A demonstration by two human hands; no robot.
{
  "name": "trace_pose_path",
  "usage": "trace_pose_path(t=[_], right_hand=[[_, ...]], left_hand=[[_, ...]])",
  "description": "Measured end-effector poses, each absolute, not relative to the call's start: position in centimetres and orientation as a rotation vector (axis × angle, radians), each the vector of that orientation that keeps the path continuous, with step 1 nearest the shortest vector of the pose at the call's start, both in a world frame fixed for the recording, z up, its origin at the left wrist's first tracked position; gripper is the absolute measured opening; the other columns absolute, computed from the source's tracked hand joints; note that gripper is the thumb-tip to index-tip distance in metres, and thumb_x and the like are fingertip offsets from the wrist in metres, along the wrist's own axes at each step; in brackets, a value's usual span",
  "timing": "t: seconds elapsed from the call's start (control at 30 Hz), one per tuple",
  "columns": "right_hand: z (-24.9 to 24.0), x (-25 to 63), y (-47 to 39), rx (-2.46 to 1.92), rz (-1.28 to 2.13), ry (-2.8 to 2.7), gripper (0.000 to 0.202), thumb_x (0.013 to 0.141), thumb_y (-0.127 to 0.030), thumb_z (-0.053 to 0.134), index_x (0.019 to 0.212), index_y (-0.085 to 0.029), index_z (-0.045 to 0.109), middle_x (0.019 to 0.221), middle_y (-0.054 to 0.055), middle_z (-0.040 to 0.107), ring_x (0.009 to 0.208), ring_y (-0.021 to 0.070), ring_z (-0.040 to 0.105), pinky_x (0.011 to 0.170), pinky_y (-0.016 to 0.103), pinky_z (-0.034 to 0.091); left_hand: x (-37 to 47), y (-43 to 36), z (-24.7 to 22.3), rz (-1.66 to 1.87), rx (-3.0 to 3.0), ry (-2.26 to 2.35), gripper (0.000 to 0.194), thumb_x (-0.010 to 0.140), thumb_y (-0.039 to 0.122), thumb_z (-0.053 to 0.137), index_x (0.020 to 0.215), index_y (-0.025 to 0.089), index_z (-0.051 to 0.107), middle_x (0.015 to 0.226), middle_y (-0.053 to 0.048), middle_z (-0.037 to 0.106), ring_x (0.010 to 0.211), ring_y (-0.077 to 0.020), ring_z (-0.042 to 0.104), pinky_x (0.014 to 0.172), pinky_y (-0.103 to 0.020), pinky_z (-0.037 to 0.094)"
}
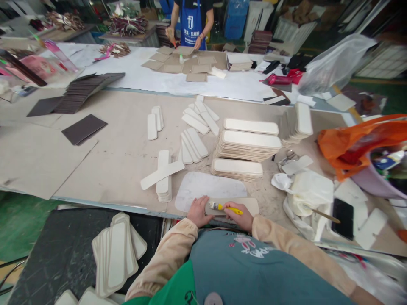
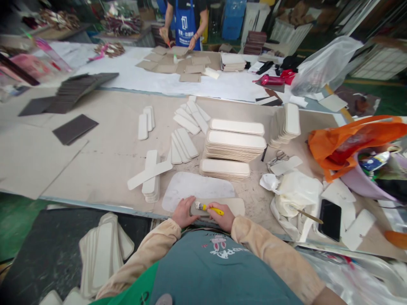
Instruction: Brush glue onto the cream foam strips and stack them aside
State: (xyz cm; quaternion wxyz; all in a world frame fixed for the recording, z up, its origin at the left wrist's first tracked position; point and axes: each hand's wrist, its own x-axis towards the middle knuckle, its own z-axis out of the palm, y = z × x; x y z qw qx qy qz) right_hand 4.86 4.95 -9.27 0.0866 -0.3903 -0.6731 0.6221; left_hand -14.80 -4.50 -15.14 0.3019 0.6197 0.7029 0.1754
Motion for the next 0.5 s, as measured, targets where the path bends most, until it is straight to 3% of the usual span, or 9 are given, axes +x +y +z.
trace_pose_path(t=[0.5], right_hand=[[-8.7, 12.0, 6.6, -1.529, 1.634, -1.809, 0.027, 0.081, -0.040, 0.050, 0.090, -0.018, 0.063, 0.056, -0.002, 0.057, 0.052, 0.0133, 0.053, 0.052, 0.024, 0.045]], left_hand=[[-15.0, -4.3, -15.1, 0.404, 1.677, 1.885, 0.077, 0.066, 0.040, 0.066, 0.133, 0.017, 0.036, 0.139, -0.013, 0.043, 0.127, -0.0268, 0.039, 0.109, -0.049, 0.025]])
